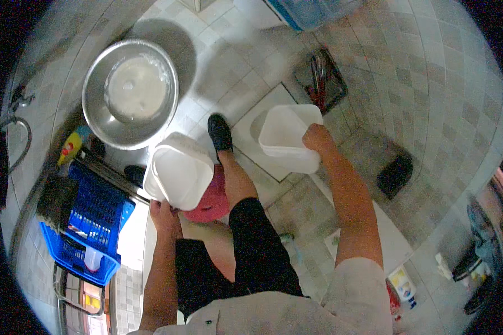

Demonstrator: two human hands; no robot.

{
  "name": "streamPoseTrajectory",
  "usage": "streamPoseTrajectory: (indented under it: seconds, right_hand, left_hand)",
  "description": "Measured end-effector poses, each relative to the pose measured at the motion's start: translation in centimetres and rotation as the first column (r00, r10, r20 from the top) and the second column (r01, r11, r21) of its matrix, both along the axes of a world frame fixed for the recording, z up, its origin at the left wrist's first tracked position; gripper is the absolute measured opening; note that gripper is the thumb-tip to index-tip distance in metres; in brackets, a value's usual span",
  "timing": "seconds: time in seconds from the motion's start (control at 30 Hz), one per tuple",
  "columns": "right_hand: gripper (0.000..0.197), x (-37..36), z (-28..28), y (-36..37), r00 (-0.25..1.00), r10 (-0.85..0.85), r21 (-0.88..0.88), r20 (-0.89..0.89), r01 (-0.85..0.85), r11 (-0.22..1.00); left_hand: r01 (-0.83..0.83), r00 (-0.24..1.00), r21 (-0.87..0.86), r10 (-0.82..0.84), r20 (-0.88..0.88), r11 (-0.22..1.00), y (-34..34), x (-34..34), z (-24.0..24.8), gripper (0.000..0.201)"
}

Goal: Organizing various containers and items into a blue plastic basket within a bathroom setting.

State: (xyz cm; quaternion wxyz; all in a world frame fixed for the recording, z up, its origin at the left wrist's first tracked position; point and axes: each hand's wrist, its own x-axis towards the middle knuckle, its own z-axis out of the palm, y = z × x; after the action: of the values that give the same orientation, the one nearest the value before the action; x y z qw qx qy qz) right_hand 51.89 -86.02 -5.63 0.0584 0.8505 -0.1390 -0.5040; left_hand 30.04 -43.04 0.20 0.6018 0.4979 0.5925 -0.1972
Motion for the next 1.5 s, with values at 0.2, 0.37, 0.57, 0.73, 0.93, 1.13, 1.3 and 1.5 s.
streamPoseTrajectory:
  seconds: [0.2, 0.37, 0.57, 0.73, 0.93, 1.13, 1.3, 1.5]
  right_hand:
    - [0.033, -3.5, 1.8, -1.1, 0.888, 0.215, -0.135, -0.406, -0.291, 0.947]
    - [0.036, -5.7, 2.7, -4.4, 0.731, 0.311, -0.16, -0.607, -0.496, 0.854]
    - [0.038, -6.2, 6.1, -3.1, 0.733, 0.045, -0.356, -0.679, -0.382, 0.853]
    - [0.04, -6.4, 8.1, -2.2, 0.747, 0.007, -0.39, -0.665, -0.355, 0.849]
    - [0.05, -6.9, 8.6, -3.0, 0.688, -0.089, -0.443, -0.72, -0.356, 0.823]
    - [0.05, -7.3, 8.8, -2.7, 0.683, -0.044, -0.424, -0.729, -0.401, 0.812]
    - [0.043, -8.1, 8.6, -3.6, 0.681, 0.015, -0.35, -0.732, -0.394, 0.85]
    - [0.039, -11.1, 6.3, -5.7, 0.815, 0.083, -0.304, -0.573, -0.305, 0.903]
  left_hand:
    - [0.195, 0.946, 0.175, -0.233, 0.227, 0.965, 1.9, -0.9, 1.0, 0.027]
    - [-0.1, 0.987, -0.045, 0.105, 0.123, 0.994, 2.8, -0.2, 1.8, 0.024]
    - [-0.044, 0.982, 0.022, 0.039, 0.185, 0.999, 4.4, -1.8, 1.3, 0.018]
    - [-0.153, 0.973, -0.02, 0.154, 0.174, 0.988, 4.0, -2.1, 0.8, 0.018]
    - [-0.045, 0.985, -0.056, 0.053, 0.165, 0.997, 3.8, -1.6, 1.0, 0.024]
    - [-0.087, 0.981, -0.064, 0.097, 0.167, 0.994, 3.3, -1.2, 1.1, 0.026]
    - [-0.041, 0.988, -0.05, 0.048, 0.148, 0.998, 3.6, -1.3, 0.9, 0.028]
    - [0.036, 0.984, -0.056, -0.026, 0.175, 0.998, 3.4, 0.5, 1.9, 0.029]
